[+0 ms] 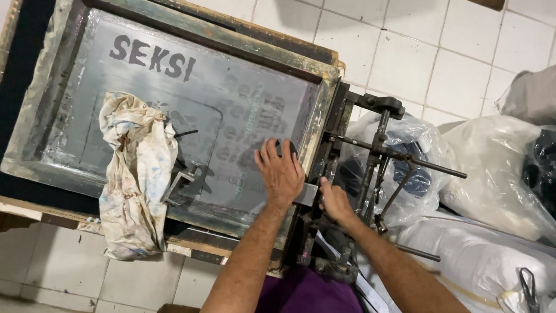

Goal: The person adjusts the metal clamps on the side of a screen printing frame using both hands. They then pick up a cloth and wipe the frame and clamps before continuing to adjust the hardware.

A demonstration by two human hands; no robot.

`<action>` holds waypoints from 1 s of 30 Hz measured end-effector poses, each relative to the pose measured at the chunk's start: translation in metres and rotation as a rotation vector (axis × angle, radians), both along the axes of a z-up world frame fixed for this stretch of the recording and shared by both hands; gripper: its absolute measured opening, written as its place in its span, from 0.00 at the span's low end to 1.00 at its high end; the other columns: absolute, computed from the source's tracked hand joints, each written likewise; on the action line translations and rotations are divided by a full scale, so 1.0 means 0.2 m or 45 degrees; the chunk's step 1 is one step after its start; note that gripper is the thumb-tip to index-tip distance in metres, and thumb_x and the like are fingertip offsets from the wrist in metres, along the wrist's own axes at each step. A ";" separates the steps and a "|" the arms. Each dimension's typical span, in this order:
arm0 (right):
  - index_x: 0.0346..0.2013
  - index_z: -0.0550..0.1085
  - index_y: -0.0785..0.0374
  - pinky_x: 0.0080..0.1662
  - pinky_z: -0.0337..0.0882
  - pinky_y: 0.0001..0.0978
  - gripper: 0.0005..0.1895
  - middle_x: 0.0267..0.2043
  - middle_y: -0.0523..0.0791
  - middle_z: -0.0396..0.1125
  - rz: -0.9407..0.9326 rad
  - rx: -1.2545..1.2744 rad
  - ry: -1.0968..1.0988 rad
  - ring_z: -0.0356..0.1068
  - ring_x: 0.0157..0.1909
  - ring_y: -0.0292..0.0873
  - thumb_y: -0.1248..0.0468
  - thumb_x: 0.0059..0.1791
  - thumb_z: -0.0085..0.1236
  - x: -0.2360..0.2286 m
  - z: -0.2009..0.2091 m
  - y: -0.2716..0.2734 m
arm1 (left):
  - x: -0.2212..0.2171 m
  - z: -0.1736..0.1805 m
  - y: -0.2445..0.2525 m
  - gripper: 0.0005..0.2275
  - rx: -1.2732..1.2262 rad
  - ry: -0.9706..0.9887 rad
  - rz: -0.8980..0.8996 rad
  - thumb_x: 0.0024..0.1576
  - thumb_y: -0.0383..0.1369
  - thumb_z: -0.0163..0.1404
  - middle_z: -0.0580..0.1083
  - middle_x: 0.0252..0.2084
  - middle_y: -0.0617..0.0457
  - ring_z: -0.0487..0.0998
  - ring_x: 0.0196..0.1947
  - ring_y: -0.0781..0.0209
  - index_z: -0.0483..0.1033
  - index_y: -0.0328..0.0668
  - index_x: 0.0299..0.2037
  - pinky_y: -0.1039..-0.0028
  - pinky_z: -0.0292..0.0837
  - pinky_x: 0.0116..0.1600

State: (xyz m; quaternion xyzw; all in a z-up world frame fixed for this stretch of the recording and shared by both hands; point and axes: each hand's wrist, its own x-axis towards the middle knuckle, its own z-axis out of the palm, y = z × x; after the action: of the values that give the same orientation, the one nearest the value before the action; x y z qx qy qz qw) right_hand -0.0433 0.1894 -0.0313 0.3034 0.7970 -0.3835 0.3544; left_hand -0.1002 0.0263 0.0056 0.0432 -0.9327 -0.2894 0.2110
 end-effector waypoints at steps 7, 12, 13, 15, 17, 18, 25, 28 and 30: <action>0.41 0.75 0.67 0.23 0.79 0.41 0.31 0.25 0.54 0.74 -0.197 -0.164 -0.021 0.78 0.25 0.49 0.41 0.51 0.41 0.05 -0.19 0.04 | 0.00 -0.05 0.02 0.15 0.002 -0.022 0.028 0.66 0.38 0.38 0.65 0.61 0.37 0.61 0.68 0.37 0.72 0.42 0.56 0.37 0.47 0.70; 0.27 0.76 0.69 0.30 0.72 0.50 0.30 0.23 0.58 0.71 0.597 0.243 0.775 0.73 0.29 0.62 0.56 0.60 0.31 0.09 0.04 -0.03 | 0.00 0.07 0.03 0.14 0.044 -0.074 0.059 0.68 0.37 0.39 0.65 0.60 0.32 0.61 0.67 0.34 0.73 0.37 0.53 0.35 0.45 0.72; 0.27 0.76 0.69 0.30 0.72 0.50 0.30 0.23 0.58 0.71 0.593 0.252 0.782 0.73 0.29 0.62 0.56 0.60 0.31 0.09 0.07 -0.04 | 0.01 0.03 0.03 0.14 0.049 -0.066 0.054 0.68 0.37 0.39 0.65 0.60 0.32 0.61 0.67 0.34 0.73 0.37 0.53 0.35 0.45 0.72; 0.11 0.74 0.64 0.29 0.72 0.40 0.41 0.14 0.49 0.71 0.243 -0.059 0.520 0.72 0.21 0.49 0.48 0.60 0.27 0.10 0.12 -0.06 | 0.03 -0.06 0.01 0.16 0.013 -0.157 -0.017 0.67 0.41 0.39 0.62 0.65 0.34 0.56 0.71 0.32 0.71 0.40 0.57 0.32 0.43 0.70; 0.20 0.73 0.65 0.30 0.72 0.45 0.34 0.19 0.54 0.71 0.398 0.061 0.647 0.73 0.24 0.54 0.52 0.60 0.29 0.12 0.14 -0.06 | 0.03 -0.06 0.00 0.16 0.012 -0.159 -0.022 0.67 0.41 0.39 0.61 0.66 0.34 0.56 0.72 0.33 0.72 0.41 0.57 0.33 0.43 0.70; 0.28 0.73 0.66 0.31 0.72 0.50 0.26 0.24 0.59 0.71 0.553 0.180 0.767 0.73 0.28 0.59 0.55 0.60 0.31 0.13 0.14 -0.06 | 0.03 -0.06 0.00 0.16 0.009 -0.165 -0.028 0.68 0.41 0.38 0.61 0.66 0.35 0.55 0.72 0.34 0.73 0.41 0.57 0.34 0.43 0.71; 0.32 0.69 0.60 0.35 0.72 0.43 0.20 0.22 0.51 0.66 0.890 0.395 0.941 0.73 0.29 0.54 0.54 0.59 0.34 0.16 -0.02 0.00 | 0.04 0.01 0.02 0.16 0.001 -0.159 0.028 0.69 0.39 0.37 0.64 0.63 0.34 0.59 0.70 0.37 0.74 0.40 0.56 0.38 0.42 0.74; 0.32 0.70 0.61 0.37 0.72 0.43 0.19 0.23 0.51 0.67 0.916 0.367 0.942 0.73 0.30 0.55 0.55 0.58 0.35 0.14 0.05 -0.02 | 0.03 0.03 0.03 0.16 -0.009 -0.151 0.023 0.69 0.39 0.36 0.64 0.64 0.34 0.58 0.71 0.37 0.74 0.41 0.56 0.37 0.42 0.74; 0.24 0.69 0.63 0.31 0.67 0.43 0.26 0.20 0.54 0.65 0.390 0.071 0.787 0.68 0.25 0.50 0.54 0.60 0.32 0.14 0.07 -0.07 | 0.02 0.08 0.05 0.16 0.062 -0.127 0.123 0.70 0.39 0.36 0.66 0.62 0.34 0.63 0.68 0.38 0.76 0.42 0.54 0.38 0.44 0.74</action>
State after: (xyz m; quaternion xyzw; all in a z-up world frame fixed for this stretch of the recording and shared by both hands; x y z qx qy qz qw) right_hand -0.0148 0.1756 -0.0182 0.0595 0.9131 -0.3778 0.1414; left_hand -0.0968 0.0368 0.0210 0.1077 -0.9315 -0.2989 0.1770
